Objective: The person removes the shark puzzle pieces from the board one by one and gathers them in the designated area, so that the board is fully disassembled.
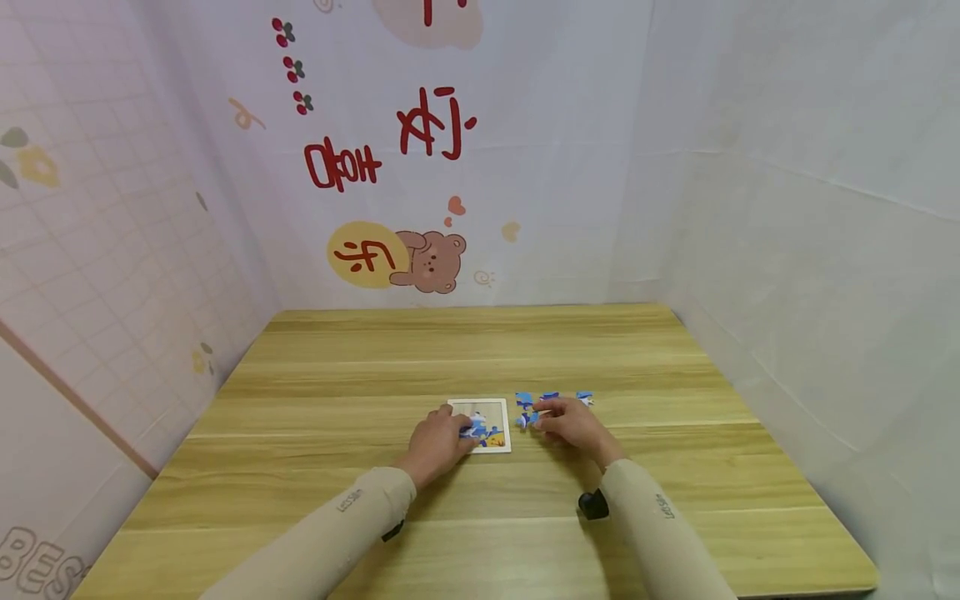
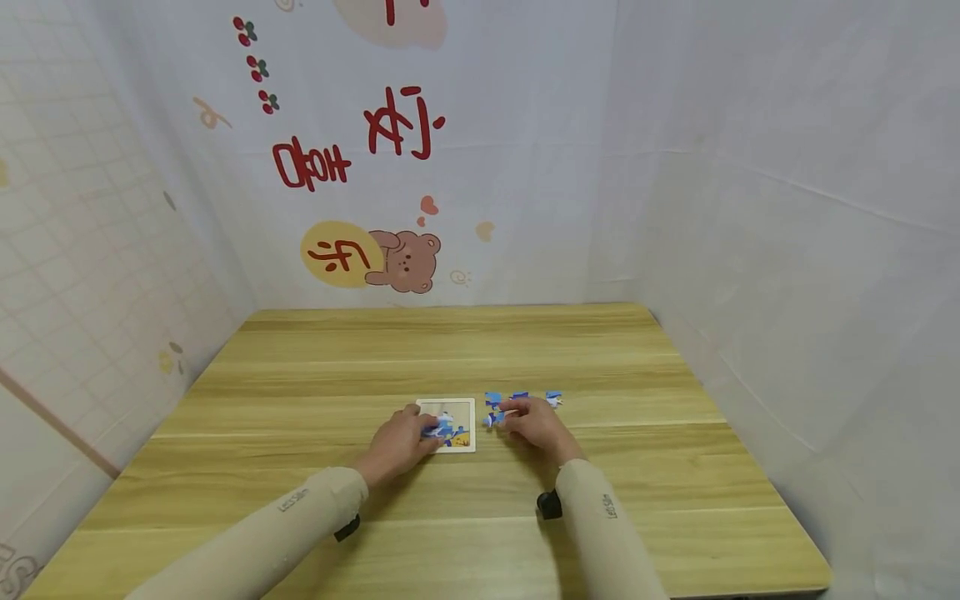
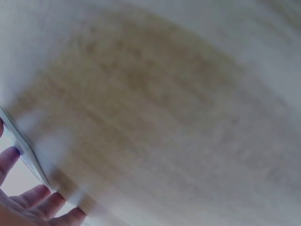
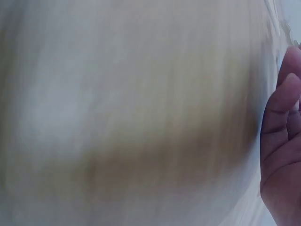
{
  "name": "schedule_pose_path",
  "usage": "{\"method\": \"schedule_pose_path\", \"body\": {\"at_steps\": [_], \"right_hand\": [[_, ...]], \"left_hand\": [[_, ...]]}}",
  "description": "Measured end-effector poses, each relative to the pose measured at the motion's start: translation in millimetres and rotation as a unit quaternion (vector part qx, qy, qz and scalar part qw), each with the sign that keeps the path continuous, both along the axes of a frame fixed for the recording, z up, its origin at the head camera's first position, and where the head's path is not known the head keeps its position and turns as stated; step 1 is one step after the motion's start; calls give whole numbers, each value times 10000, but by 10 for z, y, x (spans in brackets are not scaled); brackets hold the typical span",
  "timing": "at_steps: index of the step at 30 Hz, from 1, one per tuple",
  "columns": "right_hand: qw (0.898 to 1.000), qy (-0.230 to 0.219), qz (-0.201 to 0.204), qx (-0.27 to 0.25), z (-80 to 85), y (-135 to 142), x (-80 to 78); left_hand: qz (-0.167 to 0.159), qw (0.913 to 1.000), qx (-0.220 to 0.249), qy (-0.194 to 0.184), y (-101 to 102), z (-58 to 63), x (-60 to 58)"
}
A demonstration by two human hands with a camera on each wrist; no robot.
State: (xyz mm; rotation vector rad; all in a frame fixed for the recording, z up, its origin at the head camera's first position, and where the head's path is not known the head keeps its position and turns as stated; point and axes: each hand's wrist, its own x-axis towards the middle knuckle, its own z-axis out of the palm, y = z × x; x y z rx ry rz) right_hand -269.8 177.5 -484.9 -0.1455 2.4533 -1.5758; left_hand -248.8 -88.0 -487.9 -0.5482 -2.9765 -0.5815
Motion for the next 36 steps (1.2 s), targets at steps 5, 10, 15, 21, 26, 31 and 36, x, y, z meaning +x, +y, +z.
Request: {"method": "schedule_pose_path", "body": {"at_steps": [5,10,15,21,26,31,36], "right_hand": [[9998,-166,28,79,-31,46,16],[9997,-247,9,-27,-26,10,13],[9996,-230,-111,101,-11,-29,10],[9994,-197,-200,205,-17,-46,4],[9992,-223,-282,182,-38,-48,-9],[9993,-214,-262,177,-36,-47,2],[9993,-225,-264,171,-25,-50,11]], "left_hand": [[-3,10000,-51,-7,-4,20,17],[13,10000,-55,-5,-5,25,25],[-2,10000,-33,11,-5,26,31],[-21,10000,-25,-15,-3,29,24],[-54,10000,27,-56,-2,45,33],[-103,9999,30,-20,-7,33,27],[-75,10000,-18,-4,-2,26,20]]}}
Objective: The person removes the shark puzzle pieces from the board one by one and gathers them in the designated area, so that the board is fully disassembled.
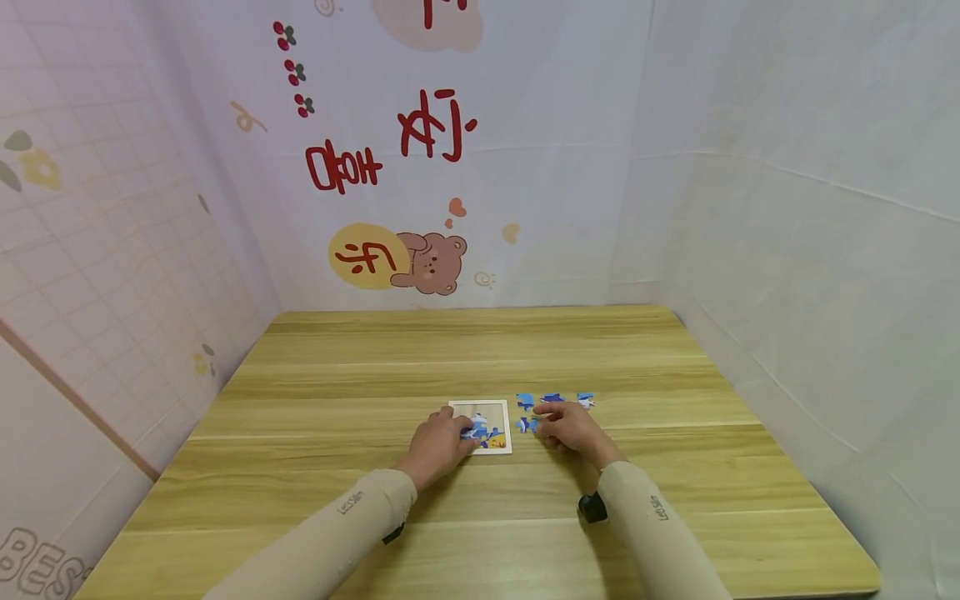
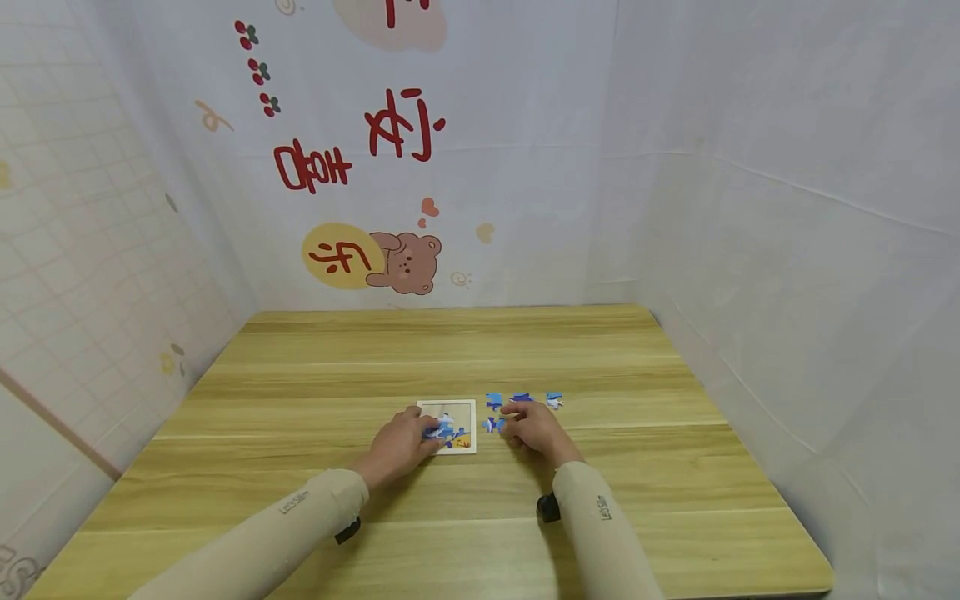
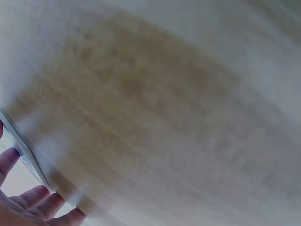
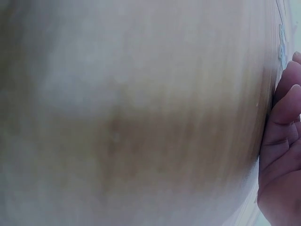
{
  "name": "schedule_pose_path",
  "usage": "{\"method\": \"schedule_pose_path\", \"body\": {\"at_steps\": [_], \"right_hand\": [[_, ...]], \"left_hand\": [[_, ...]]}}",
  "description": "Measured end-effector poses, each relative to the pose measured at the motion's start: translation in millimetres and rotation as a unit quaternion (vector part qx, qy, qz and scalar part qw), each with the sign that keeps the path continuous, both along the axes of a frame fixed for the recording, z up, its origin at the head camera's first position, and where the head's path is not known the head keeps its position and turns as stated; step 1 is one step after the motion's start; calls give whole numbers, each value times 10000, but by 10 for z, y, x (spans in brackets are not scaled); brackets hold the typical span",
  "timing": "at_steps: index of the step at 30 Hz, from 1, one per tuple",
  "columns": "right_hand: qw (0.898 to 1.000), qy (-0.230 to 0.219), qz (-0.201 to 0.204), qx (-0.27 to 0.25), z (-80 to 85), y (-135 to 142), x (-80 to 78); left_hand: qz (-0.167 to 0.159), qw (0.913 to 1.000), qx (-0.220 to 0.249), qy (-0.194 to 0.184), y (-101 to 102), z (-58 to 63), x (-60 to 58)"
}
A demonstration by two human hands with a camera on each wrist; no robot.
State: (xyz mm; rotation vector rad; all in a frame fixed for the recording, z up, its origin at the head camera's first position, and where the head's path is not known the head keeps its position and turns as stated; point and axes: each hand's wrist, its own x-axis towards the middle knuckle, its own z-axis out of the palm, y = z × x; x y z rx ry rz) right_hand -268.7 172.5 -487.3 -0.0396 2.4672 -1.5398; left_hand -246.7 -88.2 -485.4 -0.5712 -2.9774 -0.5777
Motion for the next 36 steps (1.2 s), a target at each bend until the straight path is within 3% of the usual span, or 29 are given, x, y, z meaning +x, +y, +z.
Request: {"method": "schedule_pose_path", "body": {"at_steps": [12,17,27,36], "right_hand": [[9990,287,-124,331,3,-59,-18],[9983,214,-302,447,-5,-84,-16],[9983,323,-131,462,16,-45,23],[9986,504,-107,149,87,-238,29]], "left_hand": [[57,9999,107,-15,6,-31,-26],[85,9999,66,-48,19,-24,-22],[76,9998,182,70,17,-6,6],[46,9960,876,-165,-117,-20,-2]]}}
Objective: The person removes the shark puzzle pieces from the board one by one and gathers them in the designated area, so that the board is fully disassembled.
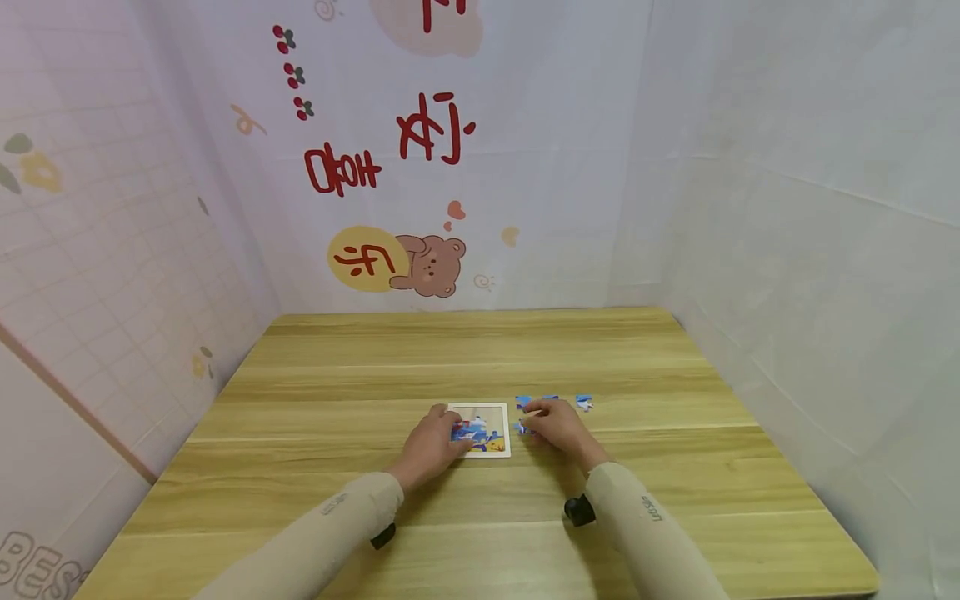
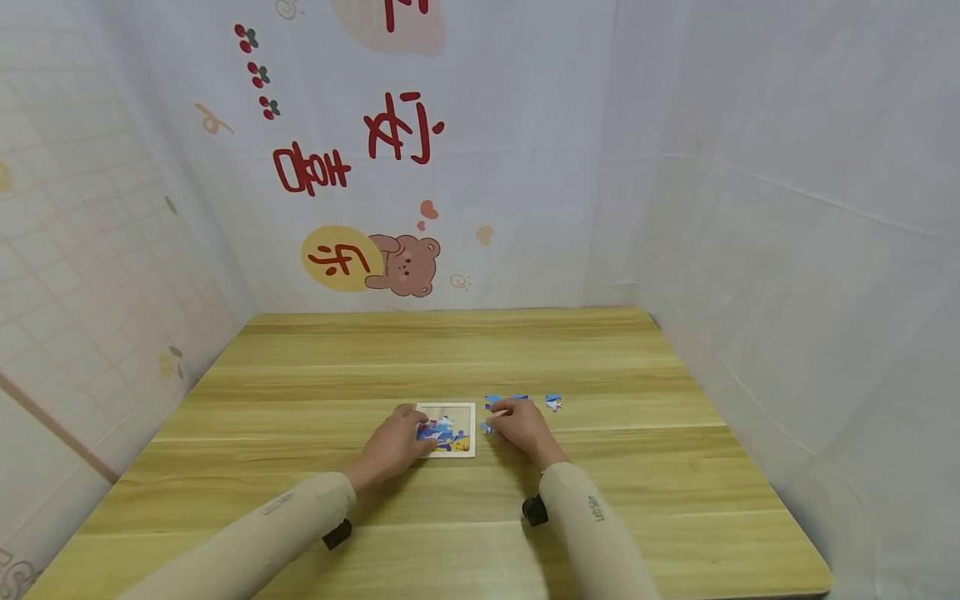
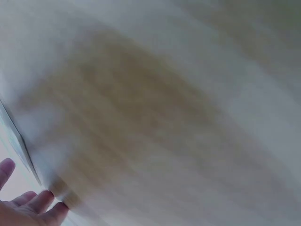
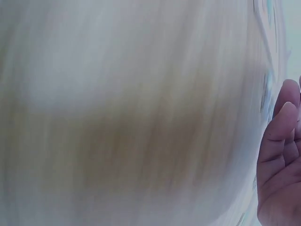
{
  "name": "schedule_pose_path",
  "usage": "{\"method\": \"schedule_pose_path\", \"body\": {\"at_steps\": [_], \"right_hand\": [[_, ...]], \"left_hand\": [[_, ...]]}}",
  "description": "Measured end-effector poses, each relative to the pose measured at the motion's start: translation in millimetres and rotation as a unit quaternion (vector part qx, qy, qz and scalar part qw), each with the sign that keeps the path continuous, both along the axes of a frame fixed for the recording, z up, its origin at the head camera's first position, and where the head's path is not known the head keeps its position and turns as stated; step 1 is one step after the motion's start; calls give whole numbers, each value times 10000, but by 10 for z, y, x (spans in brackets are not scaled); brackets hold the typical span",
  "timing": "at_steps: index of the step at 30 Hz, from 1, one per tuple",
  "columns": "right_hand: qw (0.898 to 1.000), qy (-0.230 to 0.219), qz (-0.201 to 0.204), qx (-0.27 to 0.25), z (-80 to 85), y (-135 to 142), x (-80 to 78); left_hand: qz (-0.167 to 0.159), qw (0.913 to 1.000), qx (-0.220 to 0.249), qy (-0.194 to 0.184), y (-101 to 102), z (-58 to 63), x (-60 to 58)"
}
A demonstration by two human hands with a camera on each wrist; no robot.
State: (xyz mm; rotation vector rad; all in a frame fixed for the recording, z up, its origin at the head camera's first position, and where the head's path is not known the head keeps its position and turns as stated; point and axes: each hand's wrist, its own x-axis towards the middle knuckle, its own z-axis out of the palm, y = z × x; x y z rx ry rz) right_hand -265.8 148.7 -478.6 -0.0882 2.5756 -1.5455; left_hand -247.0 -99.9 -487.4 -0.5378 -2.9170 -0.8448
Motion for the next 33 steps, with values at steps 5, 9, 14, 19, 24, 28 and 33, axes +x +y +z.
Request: {"method": "schedule_pose_path", "body": {"at_steps": [5,9,14,19,24,28,33], "right_hand": [[9990,-31,324,-290,18,-272,14],[9985,-107,429,-337,8,-480,37],[9980,-250,337,-468,-48,-629,57],[9979,-364,160,-503,-79,-681,58],[9986,-392,155,-331,-69,-697,51],[9987,-379,251,-214,-50,-700,47],[9980,-495,347,-184,-30,-694,40]], "left_hand": [[-22,10000,71,-51,-73,-12,3],[-29,10000,25,2,-67,-35,-12],[43,9999,-109,86,-16,-57,-14],[130,9996,-192,138,4,-90,-20],[151,9995,-205,210,8,-89,-12],[144,9995,-206,170,7,-68,1],[144,9996,-229,52,2,-65,3]]}}
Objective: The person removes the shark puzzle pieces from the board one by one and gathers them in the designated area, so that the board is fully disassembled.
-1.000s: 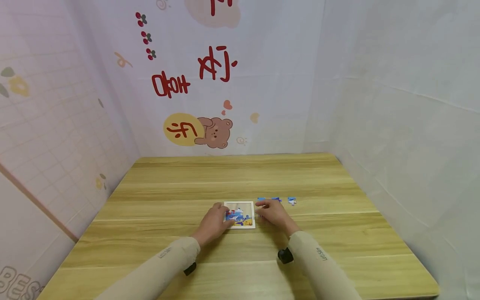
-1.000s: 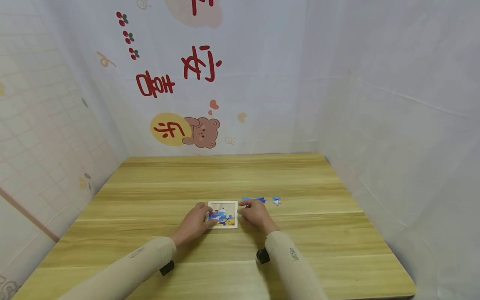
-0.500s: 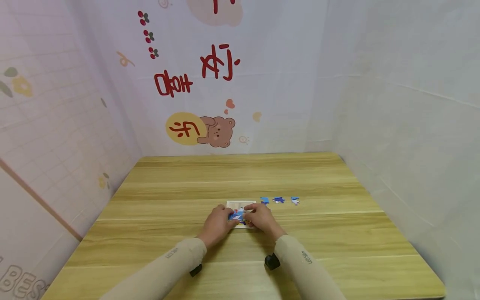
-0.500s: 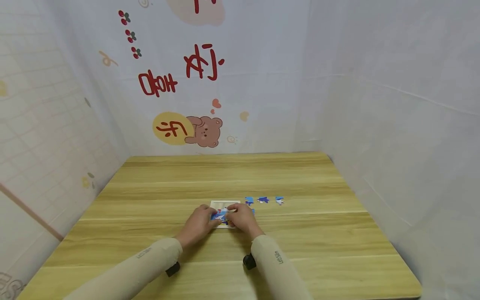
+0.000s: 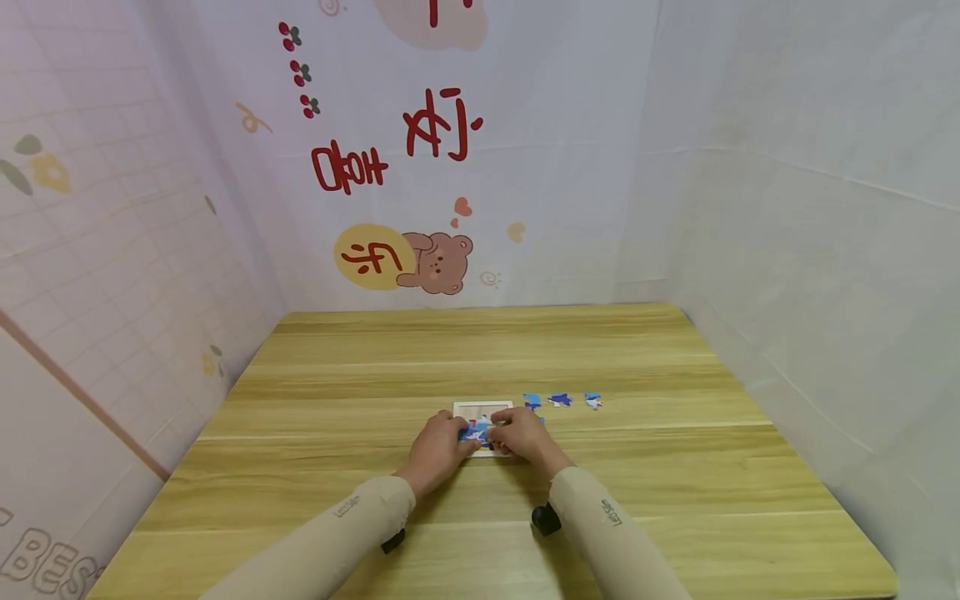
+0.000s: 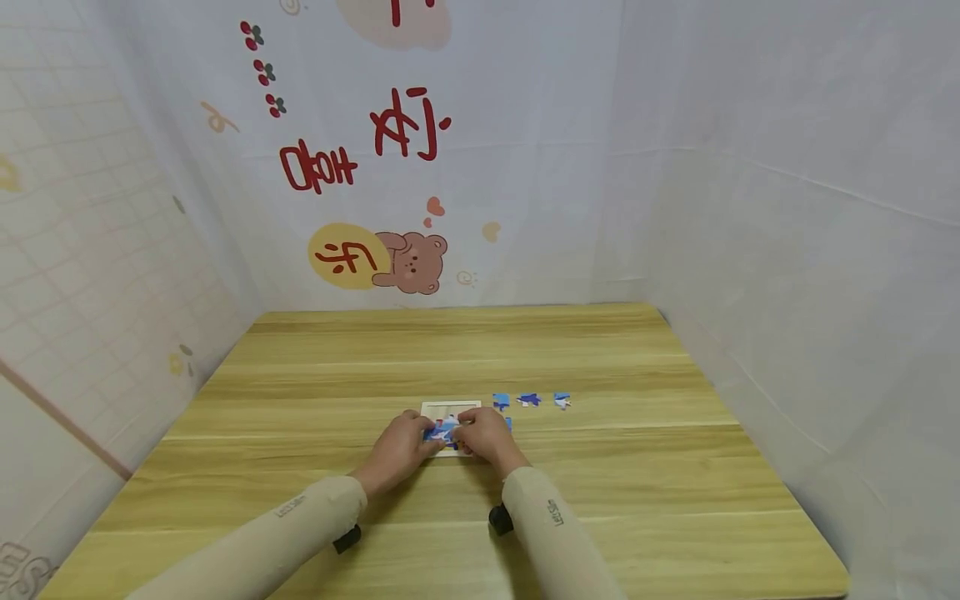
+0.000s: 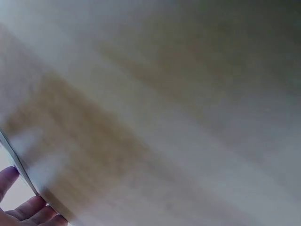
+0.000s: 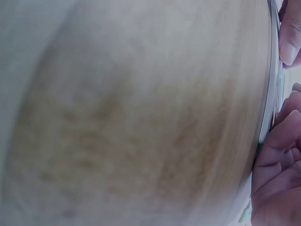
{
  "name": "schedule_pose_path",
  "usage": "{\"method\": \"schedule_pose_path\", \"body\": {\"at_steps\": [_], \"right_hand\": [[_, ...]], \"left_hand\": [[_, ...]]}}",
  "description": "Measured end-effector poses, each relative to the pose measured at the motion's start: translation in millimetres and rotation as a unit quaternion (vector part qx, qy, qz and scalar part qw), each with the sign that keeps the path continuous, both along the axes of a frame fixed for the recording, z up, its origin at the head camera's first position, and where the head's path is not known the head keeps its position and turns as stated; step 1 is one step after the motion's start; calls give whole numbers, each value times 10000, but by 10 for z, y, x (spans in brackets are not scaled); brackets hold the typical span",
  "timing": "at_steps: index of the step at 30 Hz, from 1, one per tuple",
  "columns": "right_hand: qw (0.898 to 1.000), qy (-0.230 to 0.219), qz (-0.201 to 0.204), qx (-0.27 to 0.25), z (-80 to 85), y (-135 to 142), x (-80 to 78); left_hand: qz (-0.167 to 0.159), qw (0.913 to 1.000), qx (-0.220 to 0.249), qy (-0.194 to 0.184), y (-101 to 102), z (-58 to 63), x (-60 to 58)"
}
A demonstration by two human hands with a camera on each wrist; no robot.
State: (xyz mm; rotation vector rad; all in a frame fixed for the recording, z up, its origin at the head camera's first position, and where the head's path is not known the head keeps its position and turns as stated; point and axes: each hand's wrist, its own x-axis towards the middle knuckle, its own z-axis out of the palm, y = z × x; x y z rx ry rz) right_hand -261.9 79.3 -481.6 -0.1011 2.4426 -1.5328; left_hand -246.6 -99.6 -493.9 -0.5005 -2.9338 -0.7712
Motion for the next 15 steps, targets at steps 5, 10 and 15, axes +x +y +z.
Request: {"method": "schedule_pose_path", "body": {"at_steps": [5,10,15], "right_hand": [[10000,7,51,-62,-3,15,-4],[10000,85,23,-14,-9,32,-9],[9997,215,84,-74,5,24,-18]], "left_hand": [[-10,10000,-55,28,-2,4,6],[-55,10000,4,12,-1,22,20],[-41,10000,-19,69,3,24,25]]}}
